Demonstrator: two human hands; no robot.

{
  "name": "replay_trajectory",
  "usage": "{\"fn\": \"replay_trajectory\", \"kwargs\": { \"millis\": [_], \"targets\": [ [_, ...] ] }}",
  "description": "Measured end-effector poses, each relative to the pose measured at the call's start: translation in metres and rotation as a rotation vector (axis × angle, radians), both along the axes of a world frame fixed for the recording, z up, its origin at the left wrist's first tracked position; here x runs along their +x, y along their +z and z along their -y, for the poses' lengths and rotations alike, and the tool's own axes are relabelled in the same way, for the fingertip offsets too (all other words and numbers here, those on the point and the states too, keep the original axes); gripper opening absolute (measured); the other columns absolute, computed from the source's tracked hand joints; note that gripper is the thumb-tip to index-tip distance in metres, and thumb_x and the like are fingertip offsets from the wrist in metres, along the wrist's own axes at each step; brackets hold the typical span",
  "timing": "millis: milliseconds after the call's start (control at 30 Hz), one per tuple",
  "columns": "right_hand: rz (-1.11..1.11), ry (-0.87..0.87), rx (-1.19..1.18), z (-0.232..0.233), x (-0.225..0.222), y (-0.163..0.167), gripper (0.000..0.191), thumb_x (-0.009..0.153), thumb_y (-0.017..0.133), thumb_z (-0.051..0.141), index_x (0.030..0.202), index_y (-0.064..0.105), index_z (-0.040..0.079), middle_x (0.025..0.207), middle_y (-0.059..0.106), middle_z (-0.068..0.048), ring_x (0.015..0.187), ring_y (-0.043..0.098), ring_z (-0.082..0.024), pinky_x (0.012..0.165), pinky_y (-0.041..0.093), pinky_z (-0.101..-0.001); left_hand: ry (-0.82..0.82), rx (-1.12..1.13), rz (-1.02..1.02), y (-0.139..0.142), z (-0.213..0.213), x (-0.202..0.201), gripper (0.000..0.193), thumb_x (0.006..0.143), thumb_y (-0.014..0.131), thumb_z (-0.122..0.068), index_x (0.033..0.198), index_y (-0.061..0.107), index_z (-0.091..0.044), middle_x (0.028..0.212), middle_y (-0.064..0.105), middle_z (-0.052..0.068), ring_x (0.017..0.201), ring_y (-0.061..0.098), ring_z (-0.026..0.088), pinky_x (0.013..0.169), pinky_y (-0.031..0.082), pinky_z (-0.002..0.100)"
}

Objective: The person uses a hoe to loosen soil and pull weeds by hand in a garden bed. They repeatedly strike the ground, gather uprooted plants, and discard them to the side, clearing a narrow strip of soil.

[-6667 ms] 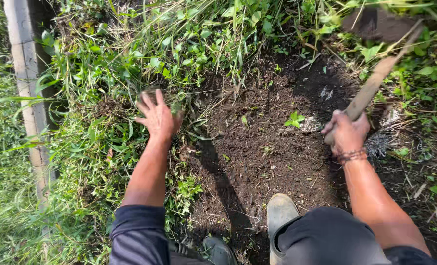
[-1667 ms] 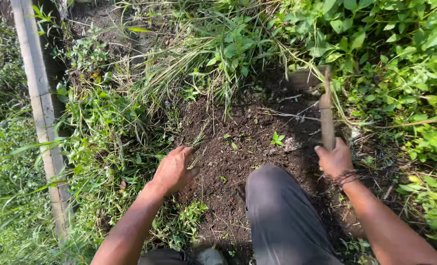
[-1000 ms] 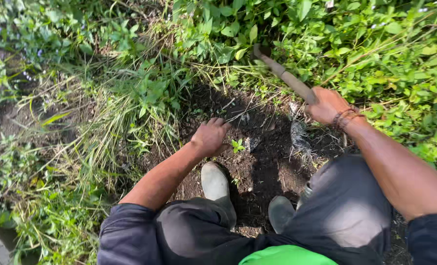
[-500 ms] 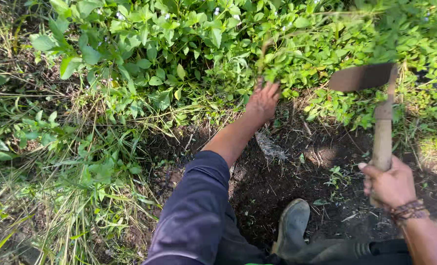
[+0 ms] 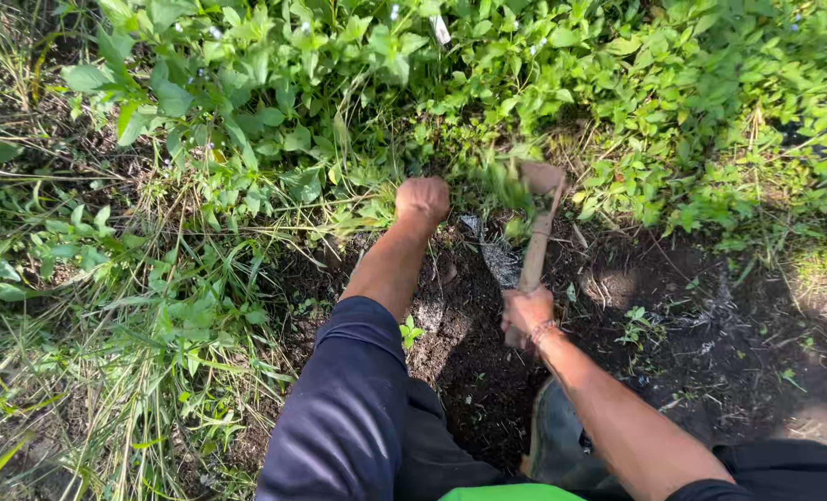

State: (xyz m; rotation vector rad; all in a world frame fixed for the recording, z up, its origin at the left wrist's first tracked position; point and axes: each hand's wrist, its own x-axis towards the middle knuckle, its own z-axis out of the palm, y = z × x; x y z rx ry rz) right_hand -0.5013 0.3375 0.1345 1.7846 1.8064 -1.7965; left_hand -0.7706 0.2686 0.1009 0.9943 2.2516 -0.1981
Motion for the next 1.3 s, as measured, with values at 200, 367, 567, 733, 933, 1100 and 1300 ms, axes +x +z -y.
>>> {"fn": "replay_trajectory", "kwargs": {
  "millis": [200,367,567,733,933,1100,1300],
  "targets": [
    [-0.233,-0.23,0.133,-0.092,0.028,0.026,0.013,0.094,0.066,0.001,0.094,0.053,0.006,0.065,0.055,-0.002,0.044,0.052,-0.014,0.033,0.042,-0.0317,-0.008,0.069,-0.049,0.0,0.009,0.001,0.024,0.107,0.039,-0.012,0.106,0.062,-0.005,0.091,0.067,0.01,0.077,0.065,0.016,0.072,0.06,0.034],
    [-0.832,-0.789,-0.179,-0.118,-0.065,0.099,0.022,0.095,0.059,0.027,0.082,0.051,0.011,0.059,0.054,0.001,0.04,0.051,-0.012,0.035,0.041,-0.0282,-0.184,0.015,-0.179,0.0,0.012,0.007,0.023,0.107,0.044,-0.013,0.115,0.059,0.001,0.103,0.071,0.015,0.09,0.071,0.023,0.078,0.06,0.04],
    [-0.017,-0.13,-0.276,0.024,-0.029,-0.01,0.01,0.095,0.063,0.007,0.096,0.058,-0.002,0.067,0.062,-0.008,0.044,0.057,-0.016,0.039,0.053,-0.0285,-0.149,0.099,-0.164,0.002,0.011,0.002,0.021,0.103,0.048,-0.017,0.105,0.063,-0.003,0.096,0.07,0.016,0.085,0.069,0.026,0.075,0.06,0.045],
    [-0.398,-0.162,-0.024,-0.07,-0.025,0.016,0.006,0.096,0.06,0.003,0.094,0.058,-0.002,0.06,0.053,-0.004,0.042,0.051,-0.015,0.036,0.046,-0.0281,-0.098,0.055,-0.129,0.001,0.015,0.001,0.021,0.105,0.047,-0.009,0.097,0.065,-0.003,0.086,0.07,0.013,0.071,0.07,0.019,0.063,0.065,0.038],
    [-0.653,-0.968,0.042,-0.06,-0.119,0.095,0.014,0.092,0.055,0.002,0.084,0.044,0.005,0.068,0.05,-0.004,0.045,0.047,-0.014,0.037,0.042,-0.0307,-0.416,0.058,-0.281,0.006,0.022,0.002,0.022,0.097,0.059,-0.011,0.115,0.059,0.001,0.097,0.068,0.014,0.081,0.068,0.019,0.067,0.06,0.035],
    [0.042,0.326,-0.139,0.06,-0.07,0.02,0.006,0.095,0.061,0.008,0.098,0.059,0.004,0.063,0.061,-0.006,0.045,0.058,-0.016,0.04,0.053,-0.03,-0.497,0.075,-0.419,0.012,0.026,-0.001,0.033,0.091,0.063,-0.017,0.12,0.06,-0.001,0.103,0.067,0.012,0.085,0.065,0.017,0.07,0.059,0.032],
    [-0.182,-0.124,-0.043,-0.045,-0.053,0.034,0.007,0.098,0.059,0.012,0.095,0.057,0.006,0.061,0.055,-0.002,0.04,0.049,-0.013,0.033,0.04,-0.0294,-0.071,0.047,-0.086,0.011,0.029,0.004,0.028,0.111,0.039,-0.014,0.106,0.064,-0.003,0.088,0.065,0.01,0.075,0.062,0.014,0.072,0.057,0.033]
  ]
}}
